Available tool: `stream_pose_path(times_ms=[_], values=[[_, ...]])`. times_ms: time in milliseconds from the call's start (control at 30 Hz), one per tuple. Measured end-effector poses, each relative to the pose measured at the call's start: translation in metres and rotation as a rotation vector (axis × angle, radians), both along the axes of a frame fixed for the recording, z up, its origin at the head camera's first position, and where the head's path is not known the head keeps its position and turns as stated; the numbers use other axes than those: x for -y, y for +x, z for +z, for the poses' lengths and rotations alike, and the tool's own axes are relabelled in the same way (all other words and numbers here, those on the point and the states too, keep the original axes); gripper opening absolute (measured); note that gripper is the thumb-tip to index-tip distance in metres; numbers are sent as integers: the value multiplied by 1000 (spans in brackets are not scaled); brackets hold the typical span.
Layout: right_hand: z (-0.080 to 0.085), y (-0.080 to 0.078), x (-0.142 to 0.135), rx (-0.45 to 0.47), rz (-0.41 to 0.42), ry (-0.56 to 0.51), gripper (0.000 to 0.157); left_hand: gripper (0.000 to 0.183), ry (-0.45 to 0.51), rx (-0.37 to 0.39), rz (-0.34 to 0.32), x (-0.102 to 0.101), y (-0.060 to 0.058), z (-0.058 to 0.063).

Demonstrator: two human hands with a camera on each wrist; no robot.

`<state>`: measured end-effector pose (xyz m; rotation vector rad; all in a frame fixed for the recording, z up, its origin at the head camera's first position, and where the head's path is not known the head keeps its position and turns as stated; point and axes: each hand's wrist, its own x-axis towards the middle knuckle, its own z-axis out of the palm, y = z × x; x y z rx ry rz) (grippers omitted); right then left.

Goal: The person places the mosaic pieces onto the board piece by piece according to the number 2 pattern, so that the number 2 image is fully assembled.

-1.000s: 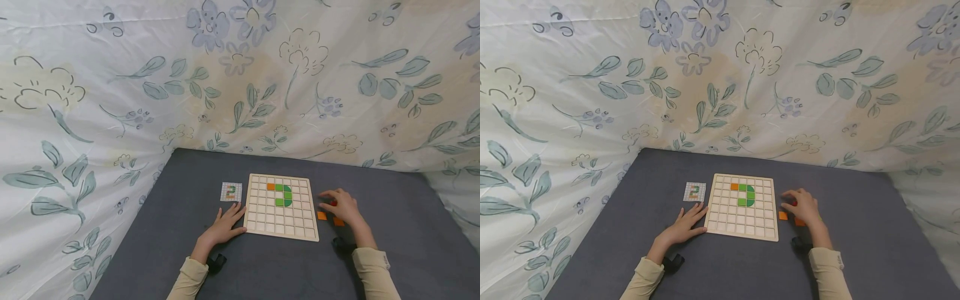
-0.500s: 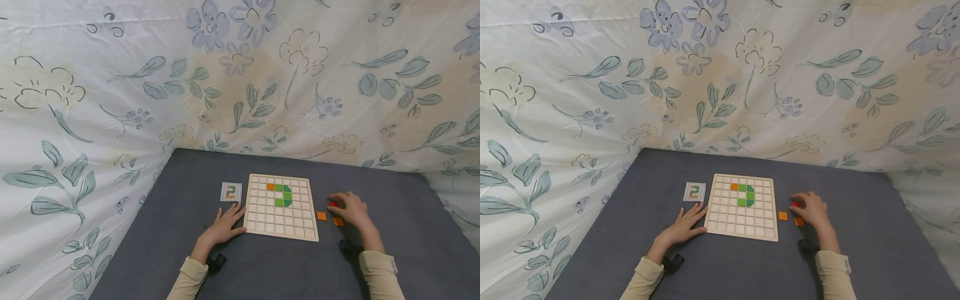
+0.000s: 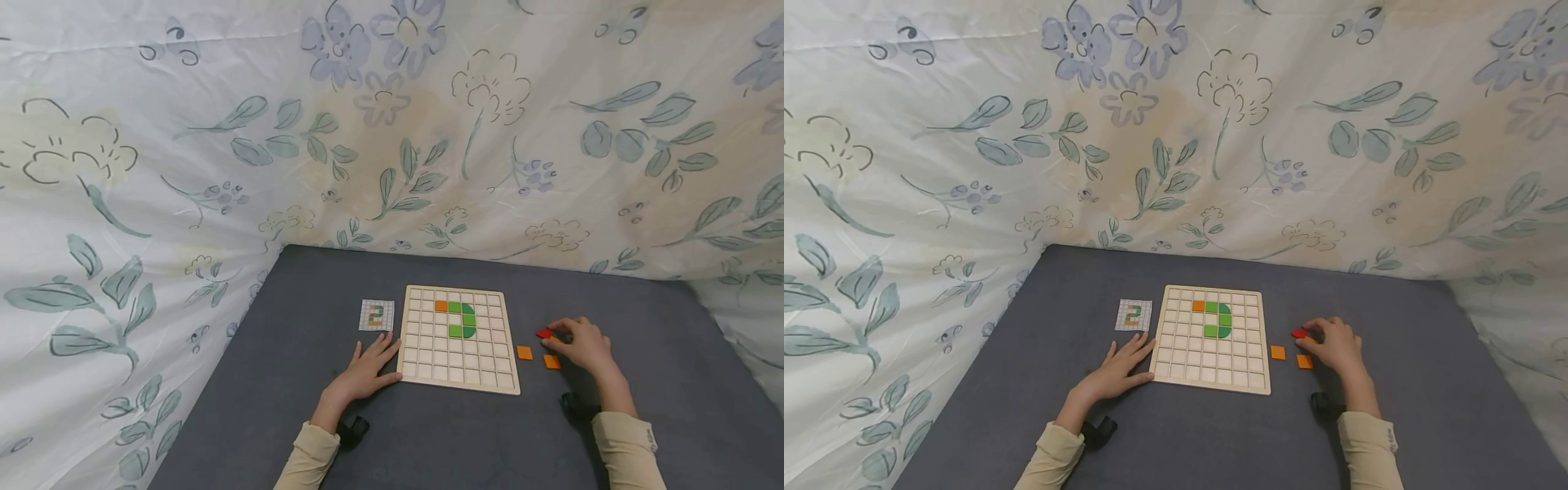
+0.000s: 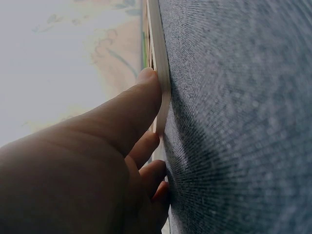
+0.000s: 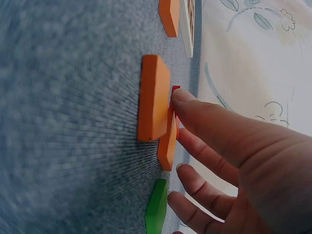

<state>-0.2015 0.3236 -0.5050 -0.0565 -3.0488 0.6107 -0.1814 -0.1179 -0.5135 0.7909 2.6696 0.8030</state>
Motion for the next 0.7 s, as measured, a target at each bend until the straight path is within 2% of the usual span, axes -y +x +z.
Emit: stream_pose_path(times_ms=[233,700], values=[[0,-1,3,7,-16,5,44,67,1,5,1,0,1,0],[-2,-1,5,-13,2,-2,37,67,-10,11,2,1,0,-1]])
